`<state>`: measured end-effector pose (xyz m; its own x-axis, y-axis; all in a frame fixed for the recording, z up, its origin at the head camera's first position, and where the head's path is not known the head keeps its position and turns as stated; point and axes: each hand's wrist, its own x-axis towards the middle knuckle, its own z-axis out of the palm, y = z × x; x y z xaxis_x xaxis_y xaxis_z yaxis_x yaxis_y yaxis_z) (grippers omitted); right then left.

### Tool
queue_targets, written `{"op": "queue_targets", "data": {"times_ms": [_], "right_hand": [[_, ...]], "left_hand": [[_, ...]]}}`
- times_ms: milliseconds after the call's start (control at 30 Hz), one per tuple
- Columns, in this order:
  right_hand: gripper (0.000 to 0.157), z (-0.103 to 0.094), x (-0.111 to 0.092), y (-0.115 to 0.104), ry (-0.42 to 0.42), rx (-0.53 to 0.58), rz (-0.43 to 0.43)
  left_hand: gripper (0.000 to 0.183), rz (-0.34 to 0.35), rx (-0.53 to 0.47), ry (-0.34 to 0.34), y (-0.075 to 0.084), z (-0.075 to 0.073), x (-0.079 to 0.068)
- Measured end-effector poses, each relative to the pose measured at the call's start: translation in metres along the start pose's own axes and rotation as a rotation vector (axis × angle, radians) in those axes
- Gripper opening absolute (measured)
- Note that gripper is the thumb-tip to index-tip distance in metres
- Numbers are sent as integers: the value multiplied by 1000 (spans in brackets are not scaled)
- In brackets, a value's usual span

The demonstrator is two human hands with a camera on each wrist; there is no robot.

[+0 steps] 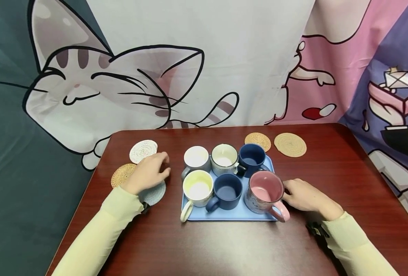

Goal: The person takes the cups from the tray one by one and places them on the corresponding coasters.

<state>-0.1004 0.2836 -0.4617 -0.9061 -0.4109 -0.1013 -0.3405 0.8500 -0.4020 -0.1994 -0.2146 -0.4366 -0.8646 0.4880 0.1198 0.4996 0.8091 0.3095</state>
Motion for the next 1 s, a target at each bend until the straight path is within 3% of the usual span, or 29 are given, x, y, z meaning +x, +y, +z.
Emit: {"op": "queue_targets", "data": {"times_ms": [200,400,567,700,833,1000], "right_hand": [[18,0,0,0,6,2,6],[15,0,0,-1,-4,10,9],[14,0,0,-2,-4,15,9],[15,0,-1,-1,3,8,5],[15,0,-1,-1,7,3,0],[14,1,-1,-1,14,4,-2]], "left_hand": [[18,-71,93,13,-21,-7,8],[41,-156,203,-35,-50,-9,10],[51,-237,206,-83,-70,-12,12],[56,-299,194,-159,-81,-13,13],[68,-350,189,-225,-87,-14,11],[75,-364,185,-242,-88,-16,11]]}}
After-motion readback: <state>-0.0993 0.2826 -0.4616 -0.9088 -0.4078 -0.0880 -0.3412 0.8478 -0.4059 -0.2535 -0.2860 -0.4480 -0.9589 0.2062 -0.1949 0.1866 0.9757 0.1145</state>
